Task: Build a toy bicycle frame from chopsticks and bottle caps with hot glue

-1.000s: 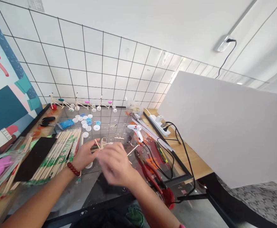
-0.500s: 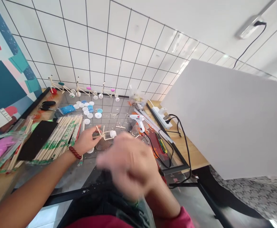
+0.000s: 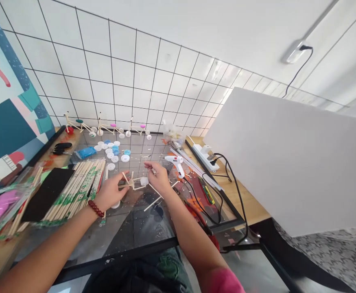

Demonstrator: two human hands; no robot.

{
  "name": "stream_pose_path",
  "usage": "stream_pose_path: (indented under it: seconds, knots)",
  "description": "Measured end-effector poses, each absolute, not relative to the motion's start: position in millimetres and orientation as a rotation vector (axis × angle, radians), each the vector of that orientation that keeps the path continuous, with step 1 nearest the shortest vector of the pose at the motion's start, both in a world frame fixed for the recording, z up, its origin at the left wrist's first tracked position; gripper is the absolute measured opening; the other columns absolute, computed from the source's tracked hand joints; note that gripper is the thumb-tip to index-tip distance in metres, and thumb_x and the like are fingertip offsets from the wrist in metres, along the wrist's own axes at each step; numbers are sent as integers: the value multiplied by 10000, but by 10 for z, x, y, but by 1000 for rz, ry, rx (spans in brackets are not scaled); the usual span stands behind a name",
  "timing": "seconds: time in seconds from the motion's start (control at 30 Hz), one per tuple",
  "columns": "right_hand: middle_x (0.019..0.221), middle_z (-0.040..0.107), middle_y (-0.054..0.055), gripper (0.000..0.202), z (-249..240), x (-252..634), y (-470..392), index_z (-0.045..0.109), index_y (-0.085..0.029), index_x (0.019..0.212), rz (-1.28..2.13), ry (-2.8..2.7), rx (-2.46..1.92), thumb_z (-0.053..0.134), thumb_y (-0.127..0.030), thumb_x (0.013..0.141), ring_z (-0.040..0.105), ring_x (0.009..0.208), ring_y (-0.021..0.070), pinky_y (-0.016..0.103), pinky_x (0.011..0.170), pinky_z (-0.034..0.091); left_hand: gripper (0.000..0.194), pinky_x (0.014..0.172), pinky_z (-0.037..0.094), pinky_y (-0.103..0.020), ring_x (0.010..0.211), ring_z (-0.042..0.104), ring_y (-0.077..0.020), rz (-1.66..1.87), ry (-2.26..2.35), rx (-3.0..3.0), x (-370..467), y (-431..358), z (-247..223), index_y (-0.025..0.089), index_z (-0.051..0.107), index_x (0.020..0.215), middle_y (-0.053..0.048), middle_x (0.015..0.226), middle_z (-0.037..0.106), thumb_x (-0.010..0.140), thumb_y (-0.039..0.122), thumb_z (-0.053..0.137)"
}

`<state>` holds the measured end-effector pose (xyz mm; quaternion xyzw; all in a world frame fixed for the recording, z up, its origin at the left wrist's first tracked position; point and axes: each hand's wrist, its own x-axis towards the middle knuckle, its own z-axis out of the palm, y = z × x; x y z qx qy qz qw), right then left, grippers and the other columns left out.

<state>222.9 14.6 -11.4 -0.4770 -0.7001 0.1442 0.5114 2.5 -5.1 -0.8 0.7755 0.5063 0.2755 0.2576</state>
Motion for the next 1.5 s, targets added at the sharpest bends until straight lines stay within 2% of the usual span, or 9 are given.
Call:
stream_pose_path:
  seconds: [0.17, 0.37, 0.47, 0.6, 0.73, 0.93, 1.2, 1.4, 1.5]
  knots:
    - [983, 761, 37, 344, -74, 2199, 109, 695, -232, 1069, 320, -1727, -1151, 479, -71, 855, 710, 946, 179, 327, 888, 538, 592, 779, 571, -373, 972, 721, -299, 750, 1360, 2127, 22, -57, -17, 208, 547, 1379, -84, 1162, 746, 815, 387, 578]
    - [1071, 749, 56, 334, -26, 2180, -14, 686, -226, 1120, 206, -1833, -1216, 457, -104, 909, 673, 1054, 219, 386, 959, 479, 589, 798, 565, -395, 955, 722, -303, 767, 1359, 2139, 22, -48, -35, 194, 571, 1347, -95, 1128, 750, 787, 375, 595]
    - [1037, 754, 65, 316, -65, 2194, 15, 693, -212, 1103, 284, -1712, -1186, 440, -137, 929, 687, 1012, 205, 359, 926, 504, 584, 851, 557, -409, 993, 716, -301, 792, 1343, 2142, 18, -38, -54, 193, 566, 1349, -97, 1136, 749, 783, 337, 592]
    - [992, 763, 57, 298, -157, 2181, 81, 690, -211, 1098, 452, -1577, -1157, 449, -162, 930, 706, 958, 186, 328, 890, 535, 588, 825, 568, -393, 998, 717, -298, 786, 1358, 2135, 9, -29, -70, 197, 552, 1359, -89, 1161, 744, 794, 352, 591]
    - [999, 761, 51, 289, -209, 2138, 72, 693, -224, 1097, 458, -1622, -1180, 461, -171, 934, 700, 968, 193, 332, 893, 528, 584, 858, 563, -401, 1019, 712, -296, 793, 1351, 2138, 3, -21, -87, 199, 554, 1354, -82, 1141, 750, 787, 332, 596]
    - [1016, 751, 60, 294, -224, 2079, 27, 695, -218, 1096, 362, -1733, -1173, 447, -166, 947, 681, 977, 213, 354, 899, 498, 582, 875, 563, -428, 1046, 706, -308, 776, 1354, 2114, 10, -27, -79, 227, 546, 1363, -85, 1172, 737, 798, 358, 587]
    - [1035, 745, 49, 277, -172, 2042, -9, 682, -222, 1095, 186, -1761, -1191, 448, -155, 961, 656, 997, 200, 346, 897, 433, 601, 914, 539, -445, 1061, 698, -307, 792, 1327, 2093, 10, -13, -134, 205, 531, 1373, -102, 1171, 732, 784, 314, 576]
    - [1155, 716, 83, 380, -45, 2071, -88, 641, -218, 1208, -142, -2099, -1166, 515, -104, 868, 607, 1069, 228, 420, 967, 334, 607, 948, 524, -450, 1078, 689, -304, 777, 1340, 2092, 9, -9, -123, 207, 513, 1378, -91, 1171, 729, 782, 306, 573]
    - [1192, 709, 91, 397, -12, 2085, -87, 627, -220, 1234, -211, -2136, -1171, 523, -111, 867, 596, 1102, 237, 439, 987, 296, 613, 937, 531, -442, 1090, 687, -307, 775, 1330, 2096, 10, -8, -107, 199, 505, 1387, -98, 1180, 726, 790, 317, 577]
